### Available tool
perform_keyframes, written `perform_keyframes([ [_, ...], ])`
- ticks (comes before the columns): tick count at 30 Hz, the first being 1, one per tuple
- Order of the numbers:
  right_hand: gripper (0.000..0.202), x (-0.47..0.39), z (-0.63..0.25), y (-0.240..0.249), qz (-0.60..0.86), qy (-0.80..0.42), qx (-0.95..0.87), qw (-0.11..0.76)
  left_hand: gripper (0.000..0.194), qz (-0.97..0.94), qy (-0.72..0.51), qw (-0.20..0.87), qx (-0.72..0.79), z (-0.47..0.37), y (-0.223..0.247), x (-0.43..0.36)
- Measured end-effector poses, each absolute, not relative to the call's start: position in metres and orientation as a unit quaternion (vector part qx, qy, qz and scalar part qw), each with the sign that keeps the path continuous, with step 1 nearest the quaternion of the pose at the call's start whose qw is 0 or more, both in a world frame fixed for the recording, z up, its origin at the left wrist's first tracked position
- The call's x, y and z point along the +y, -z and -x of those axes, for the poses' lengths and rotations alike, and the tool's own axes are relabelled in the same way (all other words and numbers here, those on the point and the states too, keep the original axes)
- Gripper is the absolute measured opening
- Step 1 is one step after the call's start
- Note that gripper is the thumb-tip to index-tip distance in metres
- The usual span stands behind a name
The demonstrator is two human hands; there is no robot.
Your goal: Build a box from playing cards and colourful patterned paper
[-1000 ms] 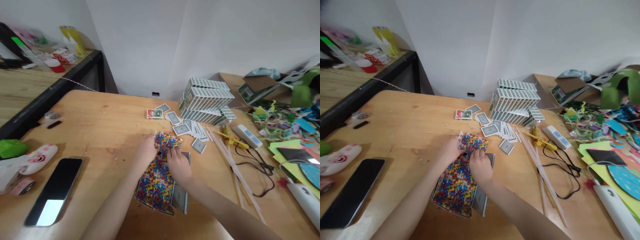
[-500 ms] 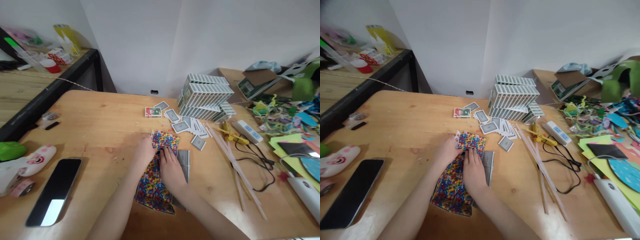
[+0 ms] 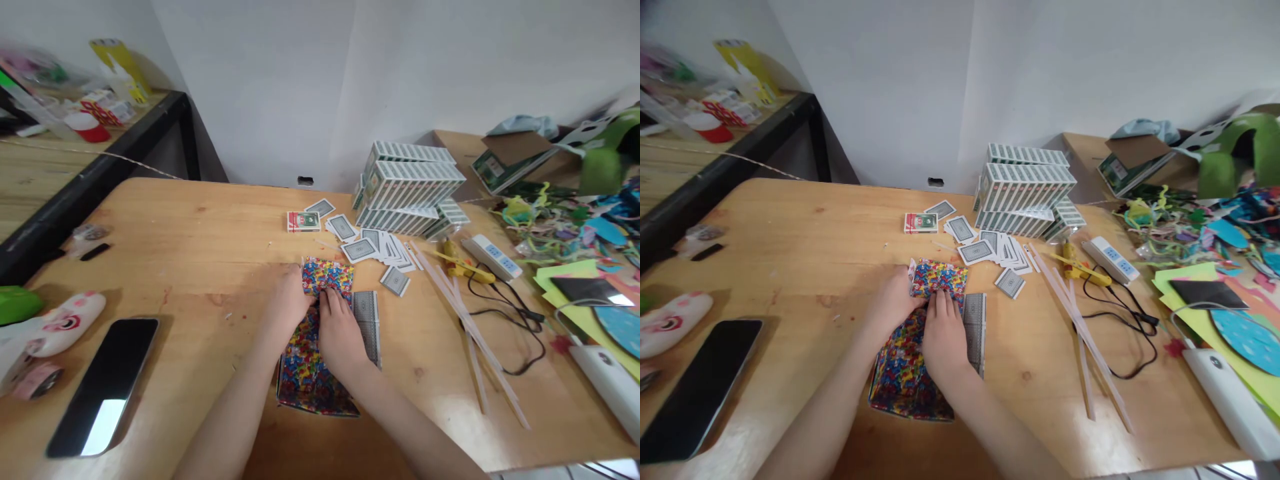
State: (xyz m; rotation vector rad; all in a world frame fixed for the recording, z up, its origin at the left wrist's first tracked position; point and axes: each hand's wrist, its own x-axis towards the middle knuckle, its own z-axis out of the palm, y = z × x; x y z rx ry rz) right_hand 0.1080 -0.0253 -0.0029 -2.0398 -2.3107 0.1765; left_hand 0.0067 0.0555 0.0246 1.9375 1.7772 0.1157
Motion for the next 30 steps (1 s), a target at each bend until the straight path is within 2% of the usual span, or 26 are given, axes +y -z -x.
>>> perform_keyframes([
  [20,0.058,-0.026,-0.111,0.020,0.671,-0.064,-0.734,0.080,0.044,-0.717,-0.052,0.255,0.647,-0.005,-0.025,0.053],
  [30,0.048,-0.019,-0.107,0.018,0.677,-0.030,-0.727,0.112,0.039,-0.713,-0.061,0.262,0.648,-0.005,-0.026,0.052],
])
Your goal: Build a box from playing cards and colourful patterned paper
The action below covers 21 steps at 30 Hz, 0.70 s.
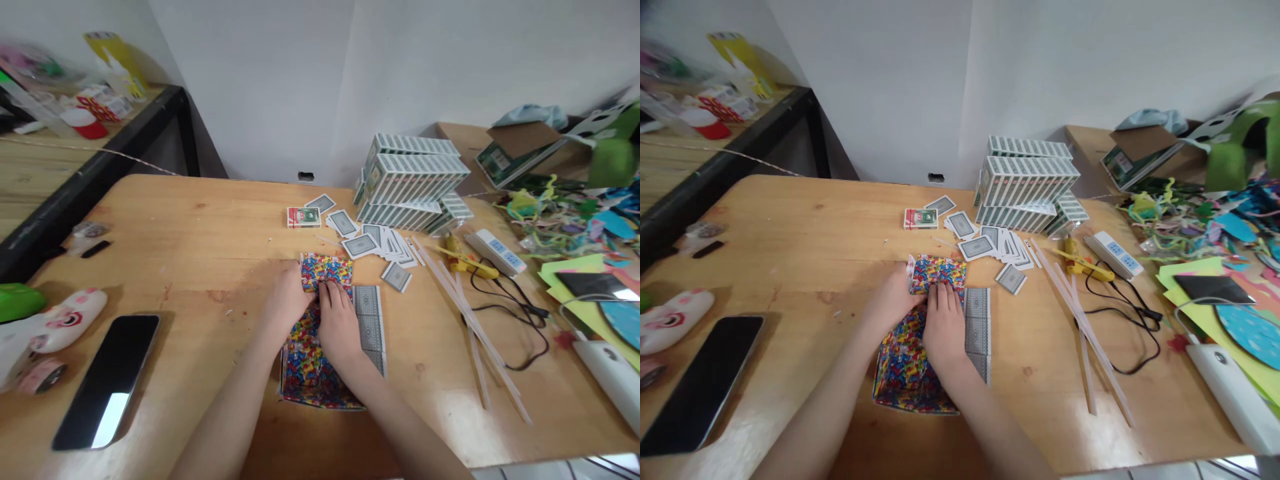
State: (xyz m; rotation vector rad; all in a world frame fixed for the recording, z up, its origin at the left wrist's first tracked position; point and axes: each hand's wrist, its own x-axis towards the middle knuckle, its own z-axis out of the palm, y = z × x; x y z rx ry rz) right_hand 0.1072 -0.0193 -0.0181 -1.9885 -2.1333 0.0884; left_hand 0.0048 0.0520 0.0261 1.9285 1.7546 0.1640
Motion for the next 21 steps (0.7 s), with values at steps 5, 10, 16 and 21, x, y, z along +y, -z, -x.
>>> perform_keyframes([
  [5,0.049,-0.0207,-0.1086,0.0198,0.681,-0.034,-0.722,0.120,0.042,-0.705,-0.056,0.269,0.654,-0.0054,-0.0278,0.0522],
  [10,0.049,-0.0207,-0.1078,0.0212,0.685,-0.037,-0.716,0.129,0.041,-0.709,-0.061,0.271,0.648,-0.0053,-0.0269,0.0519],
  [16,0.049,-0.0203,-0.1073,0.0221,0.690,-0.048,-0.709,0.134,0.042,-0.709,-0.066,0.267,0.649,-0.0052,-0.0263,0.0514],
  [21,0.049,-0.0197,-0.1073,0.0219,0.697,-0.061,-0.702,0.133,0.041,-0.711,-0.065,0.270,0.646,-0.0054,-0.0261,0.0524],
])
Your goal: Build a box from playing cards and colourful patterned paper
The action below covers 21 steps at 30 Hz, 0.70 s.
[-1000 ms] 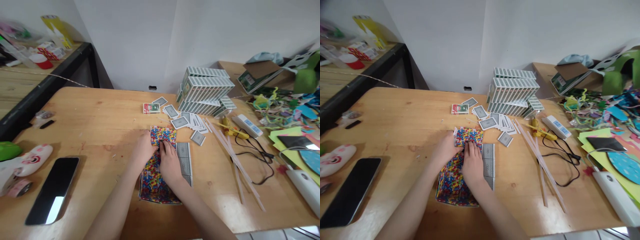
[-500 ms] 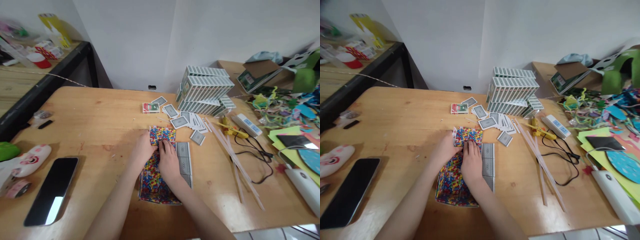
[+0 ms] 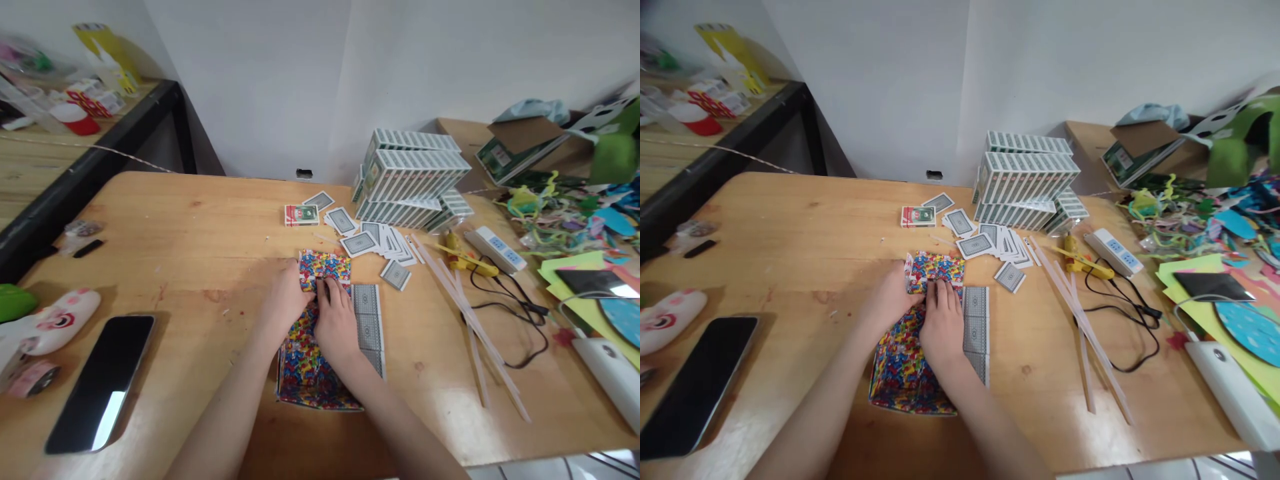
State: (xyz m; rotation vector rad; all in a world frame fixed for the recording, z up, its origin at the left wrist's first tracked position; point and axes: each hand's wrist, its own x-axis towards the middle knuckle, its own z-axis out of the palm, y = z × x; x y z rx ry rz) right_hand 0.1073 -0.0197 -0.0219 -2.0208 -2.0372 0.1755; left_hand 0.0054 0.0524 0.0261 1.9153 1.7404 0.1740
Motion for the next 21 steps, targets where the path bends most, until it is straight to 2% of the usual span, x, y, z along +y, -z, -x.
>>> perform_keyframes([
  [21,0.049,-0.0146,-0.1057,0.0213,0.708,-0.072,-0.687,0.148,0.042,-0.716,-0.081,0.252,0.646,-0.0046,-0.0210,0.0517],
])
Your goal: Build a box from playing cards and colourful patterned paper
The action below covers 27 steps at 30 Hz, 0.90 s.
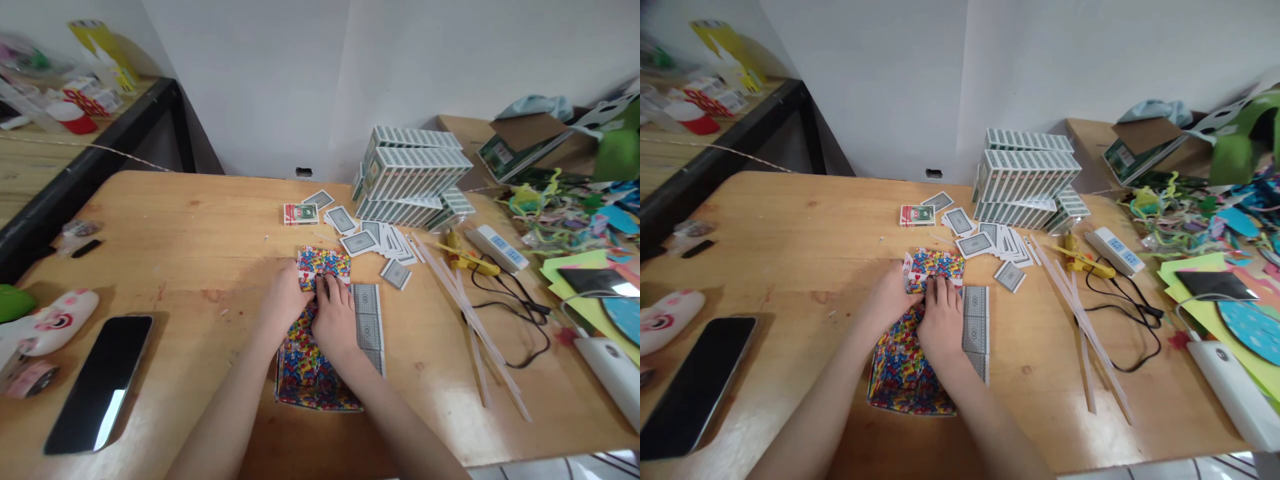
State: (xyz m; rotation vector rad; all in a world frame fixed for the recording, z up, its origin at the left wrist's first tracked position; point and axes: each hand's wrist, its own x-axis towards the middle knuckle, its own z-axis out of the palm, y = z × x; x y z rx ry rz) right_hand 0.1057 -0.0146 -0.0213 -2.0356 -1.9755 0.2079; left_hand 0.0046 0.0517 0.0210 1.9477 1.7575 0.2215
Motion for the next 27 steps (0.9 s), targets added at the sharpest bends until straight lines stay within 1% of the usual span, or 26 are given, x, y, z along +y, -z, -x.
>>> perform_keyframes([
  [10,0.048,-0.013,-0.104,0.020,0.716,-0.064,-0.682,0.137,0.041,-0.709,-0.089,0.265,0.647,-0.004,-0.020,0.052],
  [19,0.050,-0.011,-0.104,0.021,0.714,-0.067,-0.679,0.158,0.041,-0.706,-0.092,0.269,0.649,-0.005,-0.020,0.052],
  [23,0.049,-0.010,-0.106,0.022,0.707,-0.077,-0.672,0.205,0.041,-0.701,-0.094,0.293,0.643,-0.002,-0.018,0.054],
  [27,0.042,-0.003,-0.118,0.023,0.684,-0.103,-0.645,0.325,0.029,-0.716,-0.105,0.311,0.616,0.003,-0.016,0.061],
])
